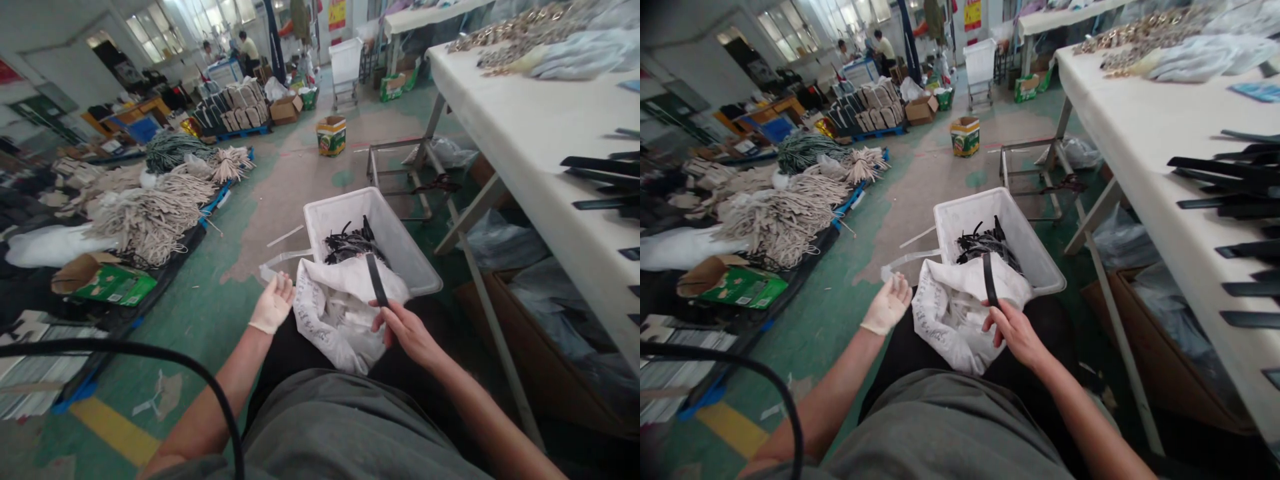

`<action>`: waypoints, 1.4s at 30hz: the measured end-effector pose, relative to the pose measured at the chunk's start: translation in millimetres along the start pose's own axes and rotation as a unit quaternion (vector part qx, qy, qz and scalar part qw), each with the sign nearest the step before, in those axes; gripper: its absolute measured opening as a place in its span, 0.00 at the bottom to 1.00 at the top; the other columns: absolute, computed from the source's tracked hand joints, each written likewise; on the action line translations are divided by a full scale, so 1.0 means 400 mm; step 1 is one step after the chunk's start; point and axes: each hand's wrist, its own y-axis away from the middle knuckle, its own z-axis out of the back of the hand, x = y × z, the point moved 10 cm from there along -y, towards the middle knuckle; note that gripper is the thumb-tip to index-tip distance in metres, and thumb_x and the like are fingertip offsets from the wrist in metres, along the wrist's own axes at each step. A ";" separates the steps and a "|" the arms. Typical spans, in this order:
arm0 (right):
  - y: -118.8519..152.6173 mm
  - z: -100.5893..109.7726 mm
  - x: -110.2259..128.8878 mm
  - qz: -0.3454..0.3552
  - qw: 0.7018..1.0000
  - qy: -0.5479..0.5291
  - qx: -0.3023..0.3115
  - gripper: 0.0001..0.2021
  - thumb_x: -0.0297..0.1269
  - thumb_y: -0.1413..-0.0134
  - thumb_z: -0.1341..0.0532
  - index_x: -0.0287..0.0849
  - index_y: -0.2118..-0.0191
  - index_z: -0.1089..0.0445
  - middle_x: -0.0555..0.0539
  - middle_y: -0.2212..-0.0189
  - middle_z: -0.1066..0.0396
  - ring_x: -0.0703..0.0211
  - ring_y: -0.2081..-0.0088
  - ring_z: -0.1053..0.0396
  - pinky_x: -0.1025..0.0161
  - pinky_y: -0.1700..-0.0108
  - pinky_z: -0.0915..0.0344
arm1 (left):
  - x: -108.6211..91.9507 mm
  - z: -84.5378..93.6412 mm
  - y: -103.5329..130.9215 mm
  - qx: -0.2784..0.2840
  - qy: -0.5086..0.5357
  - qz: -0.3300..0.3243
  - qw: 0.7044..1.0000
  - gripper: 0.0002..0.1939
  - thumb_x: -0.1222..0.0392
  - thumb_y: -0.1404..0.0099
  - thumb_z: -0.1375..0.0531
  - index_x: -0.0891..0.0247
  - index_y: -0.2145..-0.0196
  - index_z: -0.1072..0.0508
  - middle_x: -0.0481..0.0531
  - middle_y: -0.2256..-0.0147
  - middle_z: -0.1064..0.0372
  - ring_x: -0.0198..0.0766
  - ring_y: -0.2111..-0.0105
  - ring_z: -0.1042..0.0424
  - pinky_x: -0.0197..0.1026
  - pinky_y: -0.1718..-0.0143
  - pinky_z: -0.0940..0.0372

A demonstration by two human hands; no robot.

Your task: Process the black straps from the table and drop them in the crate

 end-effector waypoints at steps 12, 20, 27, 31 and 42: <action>0.083 -0.042 0.086 -0.008 0.999 -0.007 0.053 0.18 0.51 0.40 0.49 0.42 0.61 0.31 0.51 0.78 0.31 0.61 0.78 0.33 0.65 0.73 0.36 | 0.279 -0.036 0.076 0.008 0.003 0.116 0.993 0.10 0.56 0.35 0.40 0.64 0.70 0.30 0.47 0.73 0.28 0.32 0.73 0.26 0.38 0.64 0.32; 0.099 -0.088 0.095 0.047 0.947 0.311 0.067 0.21 0.48 0.37 0.53 0.44 0.77 0.38 0.49 0.81 0.32 0.59 0.77 0.34 0.64 0.73 0.44 | 0.265 -0.047 0.072 0.053 -0.013 0.088 0.995 0.13 0.50 0.37 0.39 0.63 0.66 0.28 0.50 0.67 0.26 0.33 0.66 0.26 0.36 0.62 0.32; 0.096 -0.101 0.090 0.061 0.930 0.358 0.065 0.21 0.46 0.36 0.54 0.44 0.78 0.38 0.48 0.80 0.32 0.58 0.76 0.33 0.64 0.72 0.46 | 0.260 -0.050 0.076 0.034 -0.007 0.076 0.997 0.10 0.54 0.35 0.41 0.64 0.65 0.29 0.50 0.68 0.27 0.34 0.66 0.26 0.38 0.61 0.32; 0.075 -0.109 0.071 0.031 0.936 0.343 0.074 0.21 0.47 0.37 0.53 0.44 0.76 0.35 0.48 0.80 0.30 0.58 0.76 0.32 0.65 0.72 0.45 | 0.265 -0.053 0.085 0.042 -0.021 0.068 0.997 0.10 0.55 0.38 0.37 0.64 0.64 0.29 0.51 0.67 0.27 0.35 0.68 0.26 0.39 0.60 0.31; 0.044 -0.090 0.166 0.060 0.960 0.260 0.081 0.18 0.46 0.39 0.48 0.47 0.46 0.35 0.51 0.73 0.25 0.57 0.75 0.28 0.64 0.71 0.38 | 0.259 -0.058 0.091 0.053 -0.019 0.083 0.995 0.09 0.55 0.39 0.37 0.63 0.66 0.28 0.49 0.67 0.27 0.33 0.67 0.26 0.36 0.62 0.33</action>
